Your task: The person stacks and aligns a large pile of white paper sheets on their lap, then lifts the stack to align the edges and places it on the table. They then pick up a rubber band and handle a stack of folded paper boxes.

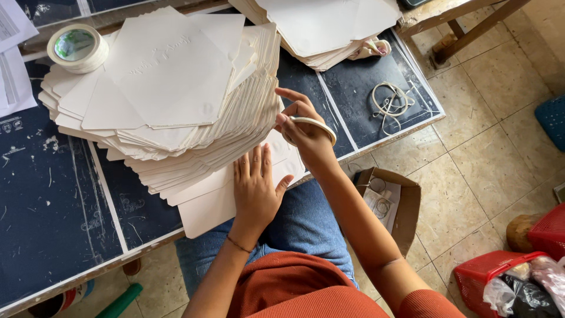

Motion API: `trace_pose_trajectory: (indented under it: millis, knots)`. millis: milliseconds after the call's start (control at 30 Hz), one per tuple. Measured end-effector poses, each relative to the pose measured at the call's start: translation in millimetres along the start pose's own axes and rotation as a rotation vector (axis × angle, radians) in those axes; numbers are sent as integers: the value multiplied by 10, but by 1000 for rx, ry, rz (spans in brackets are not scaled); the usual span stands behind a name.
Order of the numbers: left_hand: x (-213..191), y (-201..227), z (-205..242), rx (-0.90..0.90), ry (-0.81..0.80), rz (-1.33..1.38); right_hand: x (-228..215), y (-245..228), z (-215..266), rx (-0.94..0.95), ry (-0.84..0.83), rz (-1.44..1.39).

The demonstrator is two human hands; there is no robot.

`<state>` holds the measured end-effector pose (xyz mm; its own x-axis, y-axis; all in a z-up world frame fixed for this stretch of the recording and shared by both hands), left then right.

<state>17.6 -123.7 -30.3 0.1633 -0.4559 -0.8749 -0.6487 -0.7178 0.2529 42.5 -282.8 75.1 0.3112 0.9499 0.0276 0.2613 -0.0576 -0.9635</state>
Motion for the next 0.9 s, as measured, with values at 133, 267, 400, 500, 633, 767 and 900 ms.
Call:
trace_pose_trajectory:
  millis: [133,267,400,500,633,767,900]
  knots:
    - [-255,212,10,-11,-14,62,21,75,-70,-16,71,-86]
    - [-278,409,51,-27,-67,138,-182,335,-105,-27,59,79]
    - [-550,339,-296,-33,241,208,-570,845,79,-175,44,467]
    - [-329,-1,-744,-139,251,382,-705,727,175,-193,36,649]
    - [334,-180,-888,-405,36,385,-827,925,173,-208,38,780]
    - [293,-77,-889,-434,22,285,-851,1035,225,-192,52,902]
    - [316,-28,-891,-442,64,243,-898,1105,266,-207,60,896]
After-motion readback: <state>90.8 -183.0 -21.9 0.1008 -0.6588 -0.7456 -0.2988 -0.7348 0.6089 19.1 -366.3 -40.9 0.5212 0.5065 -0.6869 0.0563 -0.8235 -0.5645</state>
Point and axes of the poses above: each hand's wrist, its own z-axis away from the middle knuckle, its own x-axis out of the palm, y = z × x, the point moved 2 cm from there along -z, towards the middle knuckle
